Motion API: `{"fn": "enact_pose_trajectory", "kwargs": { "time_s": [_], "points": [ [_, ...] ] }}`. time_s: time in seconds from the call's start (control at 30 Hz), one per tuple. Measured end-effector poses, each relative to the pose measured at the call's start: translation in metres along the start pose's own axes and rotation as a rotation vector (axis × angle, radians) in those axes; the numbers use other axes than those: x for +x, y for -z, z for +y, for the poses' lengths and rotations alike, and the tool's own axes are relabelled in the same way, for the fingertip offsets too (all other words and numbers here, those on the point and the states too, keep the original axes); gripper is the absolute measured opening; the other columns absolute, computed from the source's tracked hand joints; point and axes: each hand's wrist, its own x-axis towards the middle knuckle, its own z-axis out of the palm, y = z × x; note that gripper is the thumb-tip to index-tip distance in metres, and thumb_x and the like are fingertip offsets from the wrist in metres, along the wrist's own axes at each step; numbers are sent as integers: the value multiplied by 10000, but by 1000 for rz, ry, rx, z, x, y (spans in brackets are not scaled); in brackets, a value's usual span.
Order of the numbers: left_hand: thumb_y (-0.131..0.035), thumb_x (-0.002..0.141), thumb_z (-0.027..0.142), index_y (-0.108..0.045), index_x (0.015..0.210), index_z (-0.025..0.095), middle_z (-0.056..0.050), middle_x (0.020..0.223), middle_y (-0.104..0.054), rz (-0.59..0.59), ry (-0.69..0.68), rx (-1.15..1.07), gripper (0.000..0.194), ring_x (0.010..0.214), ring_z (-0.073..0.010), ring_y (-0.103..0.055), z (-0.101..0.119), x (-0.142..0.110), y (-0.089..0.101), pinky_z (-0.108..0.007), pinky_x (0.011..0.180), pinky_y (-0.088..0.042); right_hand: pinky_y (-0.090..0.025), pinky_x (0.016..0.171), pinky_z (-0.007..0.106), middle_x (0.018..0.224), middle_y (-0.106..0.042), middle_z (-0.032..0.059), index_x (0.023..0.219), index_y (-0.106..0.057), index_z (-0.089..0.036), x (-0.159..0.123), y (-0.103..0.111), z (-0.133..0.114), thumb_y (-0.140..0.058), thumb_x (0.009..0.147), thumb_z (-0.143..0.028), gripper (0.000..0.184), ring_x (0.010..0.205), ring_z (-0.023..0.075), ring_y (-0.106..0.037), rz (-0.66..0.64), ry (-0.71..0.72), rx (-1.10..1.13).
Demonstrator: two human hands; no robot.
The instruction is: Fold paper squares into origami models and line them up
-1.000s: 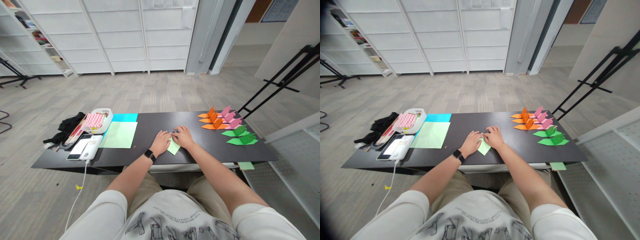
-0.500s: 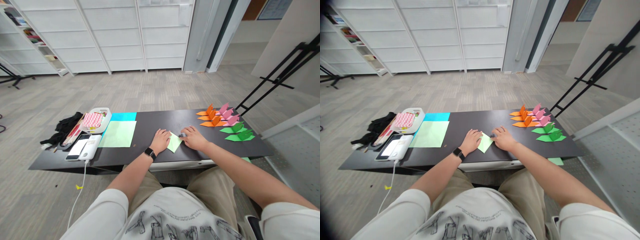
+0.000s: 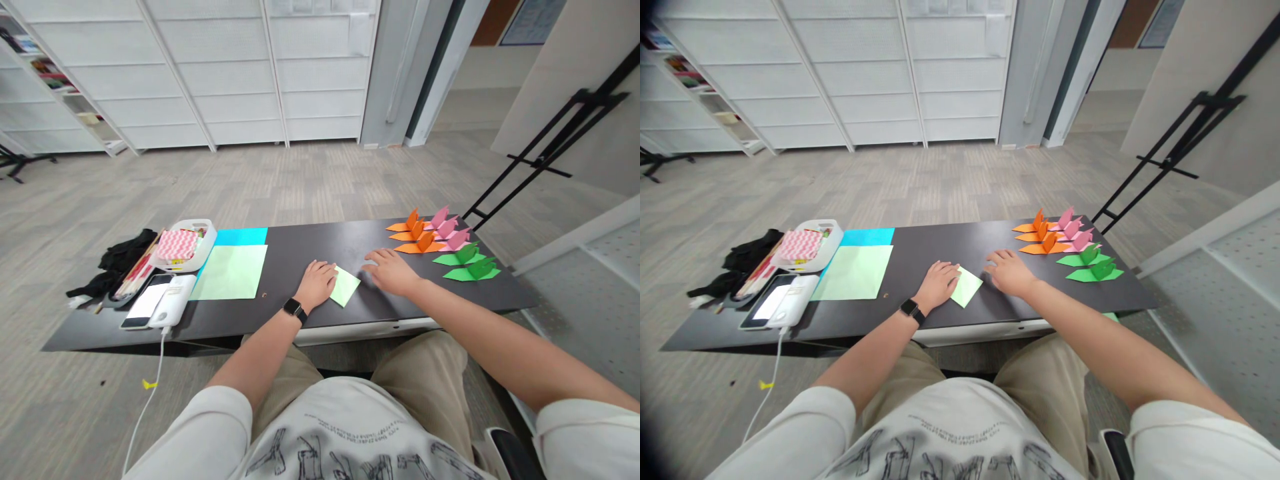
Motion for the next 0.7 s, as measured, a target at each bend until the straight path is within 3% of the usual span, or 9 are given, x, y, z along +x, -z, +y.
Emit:
{"fn": "enact_pose_trajectory", "kwargs": {
  "time_s": [0.1,0.23,0.37,0.57,0.7],
  "points": [
    [-596,1032,362,-741,1253,280,-48,1483,-688,8,5,-6,277,1390,-301,-583,1,-1,1,-613,1297,-312,-401,1109,488,1380,-679,125,1291,-782,-264,21,-13,-7,-621,992,-247,340,1267,334,-562,102,-134,121],
    [-640,1004,437,-722,1294,285,-56,1478,-688,-1,3,3,338,1409,-323,-565,5,-3,4,-625,1306,-283,-406,1128,461,1391,-668,96,1249,-806,-299,46,-55,-32,-639,999,-289,301,1301,304,-553,229,-209,255],
    [-647,991,435,-684,1348,263,-79,1436,-708,10,10,17,397,1405,-335,-560,5,-3,4,-628,1301,-284,-396,1151,465,1346,-679,80,1280,-793,-327,52,-86,-46,-649,988,-287,328,1272,278,-566,313,-246,325],
    [-716,935,465,-622,1412,231,-110,1329,-746,32,42,21,539,1411,-348,-551,4,-3,1,-623,1314,-260,-380,1166,467,1360,-692,76,1290,-785,-313,49,-90,-45,-639,983,-244,347,1319,279,-546,331,-197,313],
    [-674,975,469,-607,1446,220,-110,1325,-749,32,22,40,537,1412,-345,-546,5,-6,4,-622,1325,-237,-368,1167,492,1352,-703,72,1254,-799,-324,50,-88,-47,-625,999,-258,316,1326,292,-535,314,-203,287]
  ]
}}
